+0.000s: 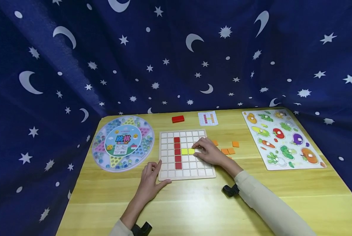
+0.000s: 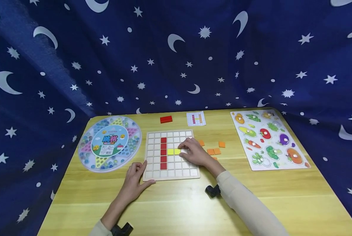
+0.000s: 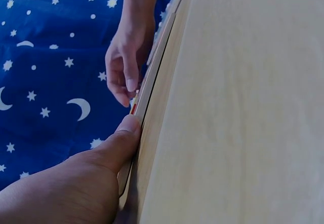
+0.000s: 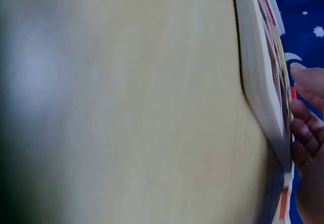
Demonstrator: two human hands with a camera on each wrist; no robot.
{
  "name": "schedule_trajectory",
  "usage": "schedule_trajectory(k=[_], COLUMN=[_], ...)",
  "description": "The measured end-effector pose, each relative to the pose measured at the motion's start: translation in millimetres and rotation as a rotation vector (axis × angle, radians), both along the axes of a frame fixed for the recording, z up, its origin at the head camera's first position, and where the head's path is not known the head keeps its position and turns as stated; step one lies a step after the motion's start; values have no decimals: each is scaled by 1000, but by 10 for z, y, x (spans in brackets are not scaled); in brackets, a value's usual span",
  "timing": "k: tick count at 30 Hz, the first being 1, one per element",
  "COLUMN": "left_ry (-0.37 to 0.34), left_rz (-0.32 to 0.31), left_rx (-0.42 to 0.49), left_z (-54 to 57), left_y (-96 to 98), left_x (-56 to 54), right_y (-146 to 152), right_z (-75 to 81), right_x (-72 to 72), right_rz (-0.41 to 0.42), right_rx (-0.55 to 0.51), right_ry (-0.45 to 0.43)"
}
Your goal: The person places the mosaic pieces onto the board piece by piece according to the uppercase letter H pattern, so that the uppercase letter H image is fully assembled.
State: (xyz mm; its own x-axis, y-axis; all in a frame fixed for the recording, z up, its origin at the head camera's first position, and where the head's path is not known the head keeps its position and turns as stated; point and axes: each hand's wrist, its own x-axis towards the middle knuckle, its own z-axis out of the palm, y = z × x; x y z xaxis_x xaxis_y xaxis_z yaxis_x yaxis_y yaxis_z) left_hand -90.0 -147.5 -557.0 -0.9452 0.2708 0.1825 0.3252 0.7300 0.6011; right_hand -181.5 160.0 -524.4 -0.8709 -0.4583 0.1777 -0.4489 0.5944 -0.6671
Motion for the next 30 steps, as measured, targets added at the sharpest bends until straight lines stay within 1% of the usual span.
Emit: schedule_trajectory(k=[2, 5, 8, 13, 16, 23, 27, 30], left_ry=[-1, 2, -1, -10, -9, 1, 6, 9], left_rz=[0, -2, -1, 4, 4, 2, 4, 3], left_rx=[0, -1, -8, -10, -6, -4, -4, -6], left_z=[4, 8, 9, 19, 24, 25, 20, 16], left_y=[-1, -2, 1, 5, 7, 5, 5, 6], left_x=[-1, -2, 0, 6, 5, 13, 10, 7], right_y=[53, 159, 300, 532, 644, 808, 841, 846], right_z=[20, 47, 52, 46, 37, -10, -32, -40], right_x=[-5, -28, -61, -92, -89, -102, -115, -125], right_rz=[3, -16, -57, -125, -149, -155, -156, -156], right_rx=[-6, 8, 24, 52, 60, 82, 87, 87], right_ry=[4, 36, 75, 101, 85, -13, -36, -38])
